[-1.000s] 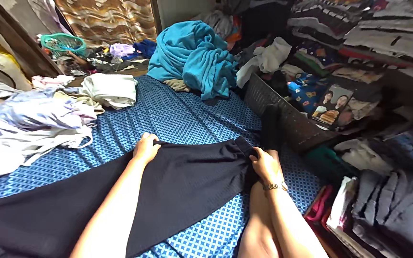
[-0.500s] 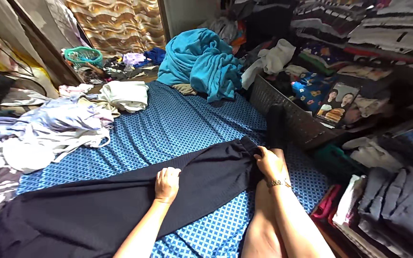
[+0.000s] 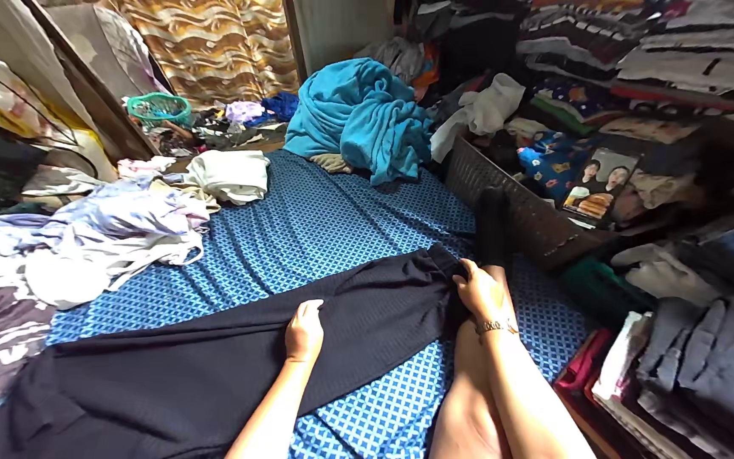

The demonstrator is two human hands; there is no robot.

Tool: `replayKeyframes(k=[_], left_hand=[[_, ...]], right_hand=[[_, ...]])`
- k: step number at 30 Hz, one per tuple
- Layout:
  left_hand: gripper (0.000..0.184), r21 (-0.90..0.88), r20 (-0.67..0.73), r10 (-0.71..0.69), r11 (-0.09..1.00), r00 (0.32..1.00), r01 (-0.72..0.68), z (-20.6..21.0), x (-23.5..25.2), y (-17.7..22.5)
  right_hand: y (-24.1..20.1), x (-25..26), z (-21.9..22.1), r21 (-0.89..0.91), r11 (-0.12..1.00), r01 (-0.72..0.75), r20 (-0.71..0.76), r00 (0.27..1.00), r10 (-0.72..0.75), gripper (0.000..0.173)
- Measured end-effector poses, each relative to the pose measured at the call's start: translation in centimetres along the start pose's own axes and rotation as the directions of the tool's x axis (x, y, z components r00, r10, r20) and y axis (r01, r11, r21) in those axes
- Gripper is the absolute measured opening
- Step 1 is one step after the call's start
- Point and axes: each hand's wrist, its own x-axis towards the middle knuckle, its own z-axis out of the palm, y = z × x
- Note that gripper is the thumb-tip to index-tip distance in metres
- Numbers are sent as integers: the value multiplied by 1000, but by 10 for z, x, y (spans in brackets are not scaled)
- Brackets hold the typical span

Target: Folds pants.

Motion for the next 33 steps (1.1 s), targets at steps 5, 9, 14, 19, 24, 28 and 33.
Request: replayKeyframes(k=[5,9,14,19,24,28,33], left_hand=[[19,-12,10,-18,1000,1000,18,5,-5,3],[19,-21,-4,-8,1000,1000,8,2,-9,3],[20,-3,-15,7,1000,1000,-7,9,-11,4],[21,-13,6,-15,1000,1000,15,12,-12,5],[34,-23,304,-36,999,952,45,-3,-24,9],[42,11,462,-67,997,884,70,-4,-25,13],[43,-113,452,-105,978,886,174,-7,-20,12]], right_hand=[[1,2,1,-6,1000,-10,-9,1000,10,49],[1,2,2,-10,1000,-8,-1,1000,8,50],[1,2,3,-2,1000,1,-10,1000,-1,49],[-1,-1,3,2,1000,25,-39,999,-25,50],[-2,-2,5,-3,1000,-2,-69,998,1,50],[-31,-19,9,-46,974,224,-176,958,-229,57],[-134,-73,49,289,686,668,85,696,-713,54]])
